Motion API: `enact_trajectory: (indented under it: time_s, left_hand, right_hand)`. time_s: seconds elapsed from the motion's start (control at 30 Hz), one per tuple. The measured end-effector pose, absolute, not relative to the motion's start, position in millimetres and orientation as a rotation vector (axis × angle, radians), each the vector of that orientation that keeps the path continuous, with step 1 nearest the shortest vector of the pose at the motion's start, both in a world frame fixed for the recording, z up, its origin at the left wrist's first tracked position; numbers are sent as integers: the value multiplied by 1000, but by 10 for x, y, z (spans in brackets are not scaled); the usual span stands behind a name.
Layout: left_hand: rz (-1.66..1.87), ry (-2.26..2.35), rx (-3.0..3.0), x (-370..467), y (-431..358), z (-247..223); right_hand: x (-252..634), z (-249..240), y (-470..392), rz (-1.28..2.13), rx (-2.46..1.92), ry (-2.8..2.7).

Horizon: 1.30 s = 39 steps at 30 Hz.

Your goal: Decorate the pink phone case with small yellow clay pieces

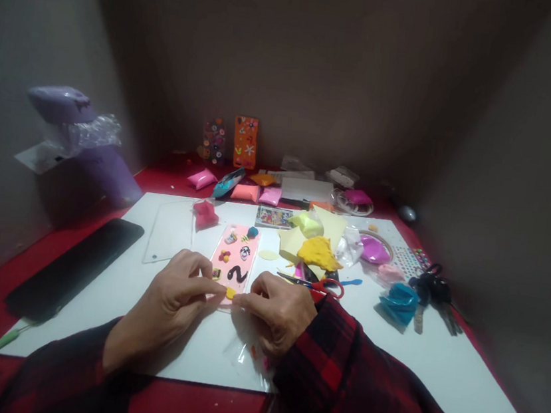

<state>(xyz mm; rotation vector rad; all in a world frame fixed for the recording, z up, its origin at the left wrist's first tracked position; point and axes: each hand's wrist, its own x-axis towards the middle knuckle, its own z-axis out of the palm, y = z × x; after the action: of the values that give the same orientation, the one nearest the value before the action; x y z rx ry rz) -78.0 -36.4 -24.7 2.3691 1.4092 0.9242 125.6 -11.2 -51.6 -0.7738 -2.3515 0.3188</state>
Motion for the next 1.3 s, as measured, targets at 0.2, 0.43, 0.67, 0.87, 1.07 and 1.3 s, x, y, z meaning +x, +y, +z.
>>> enact_trajectory:
  time_s: [0.2,0.43,0.67,0.87,1.07,1.3]
  left_hand:
    - [918,1415,2380,-782,-367,-276]
    - [1006,1392,2355,-786,-359,-251]
    - [975,1413,2355,-787,-368,-235]
    - [968,1425,2354,-787,-371,-227]
    - [939,1467,2345,-775,-369,-206]
    - [909,1483,2313,-775,-380,-213]
  right_hand:
    - [1234,-472,-126,297,-837,-2413]
    - [1296,-515,-93,311,-742,-2318]
    - [1290,-516,-96,299,-724,-2345]
    - [1291,-508,-88,275,-680,-2354]
    - [1253,-466,-91,304,-722,-2342]
    - [1113,-269,-67,451,-950,-2267]
